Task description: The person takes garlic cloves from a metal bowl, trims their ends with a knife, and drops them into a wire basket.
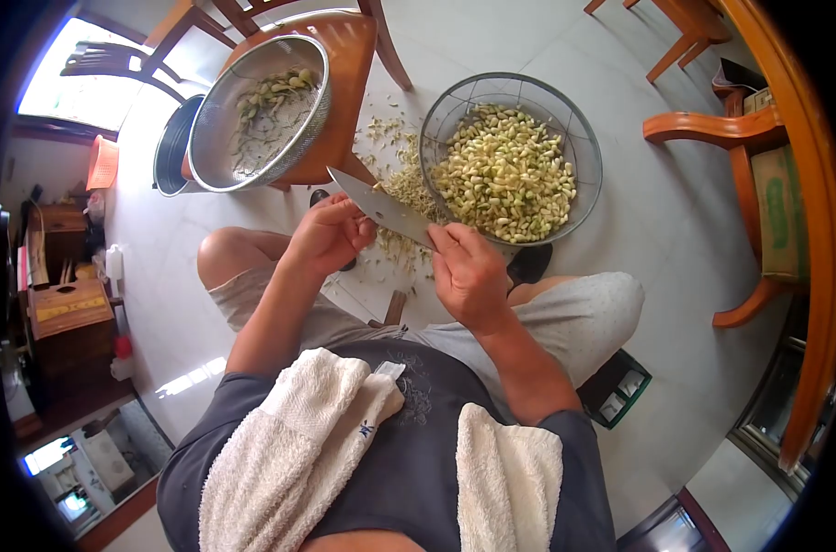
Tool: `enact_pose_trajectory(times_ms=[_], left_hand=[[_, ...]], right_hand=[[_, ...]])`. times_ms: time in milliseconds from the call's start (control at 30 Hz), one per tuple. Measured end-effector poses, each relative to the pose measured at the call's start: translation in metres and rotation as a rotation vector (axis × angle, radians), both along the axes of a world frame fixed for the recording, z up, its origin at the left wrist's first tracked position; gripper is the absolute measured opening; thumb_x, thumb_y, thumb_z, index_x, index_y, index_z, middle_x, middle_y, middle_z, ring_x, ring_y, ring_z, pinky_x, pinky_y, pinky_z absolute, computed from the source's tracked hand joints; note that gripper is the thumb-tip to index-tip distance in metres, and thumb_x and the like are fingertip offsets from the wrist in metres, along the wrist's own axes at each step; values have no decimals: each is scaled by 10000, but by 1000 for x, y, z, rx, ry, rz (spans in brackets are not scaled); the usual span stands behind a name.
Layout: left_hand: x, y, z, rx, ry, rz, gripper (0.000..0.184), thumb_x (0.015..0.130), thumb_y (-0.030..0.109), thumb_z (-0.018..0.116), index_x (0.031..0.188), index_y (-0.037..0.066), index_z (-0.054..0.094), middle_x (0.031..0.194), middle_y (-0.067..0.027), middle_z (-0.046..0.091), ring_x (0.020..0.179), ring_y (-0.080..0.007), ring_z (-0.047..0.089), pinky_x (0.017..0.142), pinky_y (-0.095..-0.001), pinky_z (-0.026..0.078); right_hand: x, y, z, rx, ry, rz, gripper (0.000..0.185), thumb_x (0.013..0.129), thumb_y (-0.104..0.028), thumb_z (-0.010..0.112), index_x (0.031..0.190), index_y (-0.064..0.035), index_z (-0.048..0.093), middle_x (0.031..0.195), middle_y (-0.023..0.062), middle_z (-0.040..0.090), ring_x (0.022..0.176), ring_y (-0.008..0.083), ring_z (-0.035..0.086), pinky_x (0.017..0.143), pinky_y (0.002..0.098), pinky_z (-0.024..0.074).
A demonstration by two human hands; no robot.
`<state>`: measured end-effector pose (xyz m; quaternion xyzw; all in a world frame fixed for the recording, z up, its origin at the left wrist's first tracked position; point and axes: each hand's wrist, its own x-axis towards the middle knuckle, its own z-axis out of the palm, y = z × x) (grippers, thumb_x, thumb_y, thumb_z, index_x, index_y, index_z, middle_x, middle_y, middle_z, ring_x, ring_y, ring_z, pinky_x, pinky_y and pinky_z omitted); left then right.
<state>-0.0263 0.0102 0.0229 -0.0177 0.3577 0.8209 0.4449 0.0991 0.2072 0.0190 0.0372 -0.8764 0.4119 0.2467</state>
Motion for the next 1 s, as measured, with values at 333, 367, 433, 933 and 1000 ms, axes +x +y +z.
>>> enact_pose_trajectory(times_ms=[333,367,433,933,1000], left_hand=[[5,0,5,-83,-47,10,165,919,112,469,910,-20,568,806,-109,595,581,-153,512,499,-258,384],[5,0,7,-100,-32,7,159,911,100,469,912,-23,570,796,-110,594,568,-153,507,490,-257,378],[5,-2,7,-164,-16,23,159,920,115,486,930,-18,573,781,-103,594,547,-152,499,478,-258,373],[-5,-16,-22,84,-8,117,186,922,147,570,1082,54,554,953,-25,608,805,-128,563,704,-270,443],[-3,-11,-16,41,-31,187,181,921,148,574,1073,52,551,941,-29,613,799,-131,572,698,-275,453]], right_hand=[[-1,-1,2,68,2,4,338,692,11,664,1029,-19,658,943,97,597,780,280,607,679,367,498],[-1,-1,2,82,8,7,340,689,12,665,1028,-21,659,942,96,596,782,281,607,679,369,499],[-1,-1,1,84,11,-1,337,709,-7,659,1045,-31,658,937,102,607,779,291,612,677,372,498],[-6,5,-17,-288,-328,-64,163,809,-41,627,956,15,672,833,165,642,736,303,628,667,337,486],[-6,3,-14,-318,-252,-45,157,812,-28,629,955,23,670,840,163,646,736,283,632,664,325,487]])
